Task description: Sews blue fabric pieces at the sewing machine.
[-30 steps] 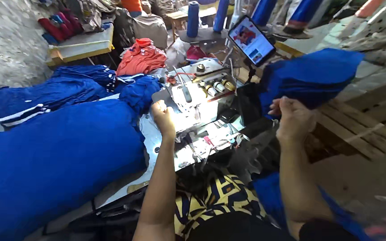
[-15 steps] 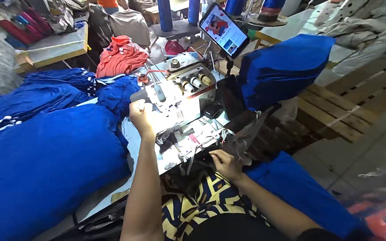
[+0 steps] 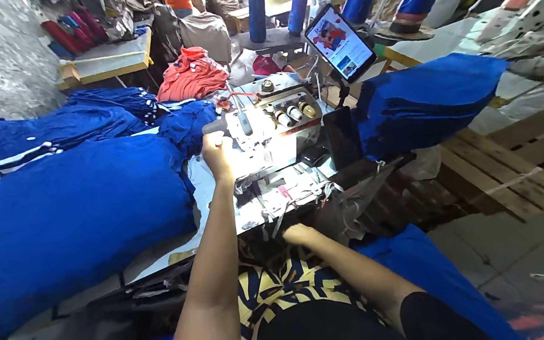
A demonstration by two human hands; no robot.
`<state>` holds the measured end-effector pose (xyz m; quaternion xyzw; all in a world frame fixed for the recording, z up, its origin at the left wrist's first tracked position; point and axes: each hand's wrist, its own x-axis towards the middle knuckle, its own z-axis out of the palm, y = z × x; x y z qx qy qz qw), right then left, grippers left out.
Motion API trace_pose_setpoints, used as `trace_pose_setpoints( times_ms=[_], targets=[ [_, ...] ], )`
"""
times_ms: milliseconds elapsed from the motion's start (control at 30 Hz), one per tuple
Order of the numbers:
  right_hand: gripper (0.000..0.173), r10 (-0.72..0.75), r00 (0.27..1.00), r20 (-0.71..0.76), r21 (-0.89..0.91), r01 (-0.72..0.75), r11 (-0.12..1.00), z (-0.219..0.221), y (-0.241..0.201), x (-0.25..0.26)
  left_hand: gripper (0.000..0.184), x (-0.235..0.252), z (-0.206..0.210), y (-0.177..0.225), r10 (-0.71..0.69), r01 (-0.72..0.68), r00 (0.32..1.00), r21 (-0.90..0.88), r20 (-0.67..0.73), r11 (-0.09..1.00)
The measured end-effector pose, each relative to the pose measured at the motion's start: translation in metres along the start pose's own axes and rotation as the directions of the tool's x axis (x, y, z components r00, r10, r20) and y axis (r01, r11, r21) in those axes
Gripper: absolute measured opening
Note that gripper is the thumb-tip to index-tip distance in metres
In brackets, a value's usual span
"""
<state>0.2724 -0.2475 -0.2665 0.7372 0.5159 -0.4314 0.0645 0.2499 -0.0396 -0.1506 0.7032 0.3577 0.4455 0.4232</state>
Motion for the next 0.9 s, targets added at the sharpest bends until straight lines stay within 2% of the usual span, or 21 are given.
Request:
trace_pose_setpoints(
  times_ms=[100, 167, 200, 267, 367, 467, 500, 567, 633, 733, 833, 900],
  targets=[
    [0.037, 0.085, 0.995, 0.046, -0.083, -0.081, 0.993, -0.008, -0.022, -0.019, 0.027, 0.000, 0.000, -0.003, 0.032, -0.032, 0.999, 0.022, -0.006, 0.999],
    [0.035, -0.018, 0.996, -0.088, -0.143, 0.005, 0.990, 0.010, -0.003, -0.007, 0.025, 0.001, 0.001, -0.005, 0.029, -0.029, 0.999, 0.005, -0.014, 1.000],
    [0.035, -0.001, 0.995, -0.103, -0.121, -0.012, 0.993, 0.014, 0.003, 0.002, 0.024, 0.000, 0.001, -0.005, 0.026, -0.027, 0.999, -0.012, -0.021, 1.000],
    [0.030, -0.032, 0.969, -0.243, -0.063, 0.017, 0.998, 0.027, 0.017, 0.023, 0.024, -0.002, 0.001, -0.003, 0.007, -0.007, 1.000, -0.027, -0.022, 1.000],
    [0.018, -0.030, 0.910, -0.414, -0.031, 0.018, 0.999, 0.025, 0.017, 0.002, 0.026, -0.003, 0.001, 0.000, -0.004, 0.004, 1.000, -0.032, -0.007, 0.999],
    [0.022, -0.044, 0.843, -0.537, -0.007, 0.047, 0.999, 0.027, 0.026, -0.001, 0.027, -0.004, -0.001, 0.002, -0.004, 0.004, 1.000, -0.038, 0.014, 0.999],
    [0.024, -0.034, 0.871, -0.490, 0.002, 0.040, 0.999, 0.025, 0.026, 0.000, 0.027, -0.004, -0.001, 0.002, -0.007, 0.007, 1.000, -0.037, 0.014, 0.999],
    [0.028, 0.006, 0.952, -0.305, 0.011, -0.003, 1.000, 0.014, 0.022, 0.002, 0.026, -0.004, -0.002, 0.004, -0.017, 0.018, 1.000, -0.034, 0.016, 0.999],
    [0.032, 0.022, 0.985, -0.170, -0.016, -0.025, 1.000, 0.008, 0.013, -0.002, 0.025, -0.005, -0.002, 0.005, -0.027, 0.027, 1.000, -0.034, 0.009, 0.999],
    [0.043, 0.189, 0.982, -0.007, -0.075, -0.188, 0.979, -0.008, -0.031, -0.037, 0.027, -0.007, -0.002, 0.005, -0.020, 0.020, 1.000, -0.032, -0.002, 0.999],
    [0.036, 0.043, 0.998, 0.044, -0.114, -0.038, 0.993, -0.017, -0.017, -0.016, 0.025, -0.009, -0.002, 0.006, 0.002, -0.003, 1.000, -0.018, -0.006, 1.000],
    [0.040, 0.138, 0.984, 0.111, -0.084, -0.129, 0.988, -0.034, -0.040, -0.031, 0.024, -0.010, -0.002, 0.006, 0.025, -0.025, 1.000, 0.003, 0.001, 1.000]
  ],
)
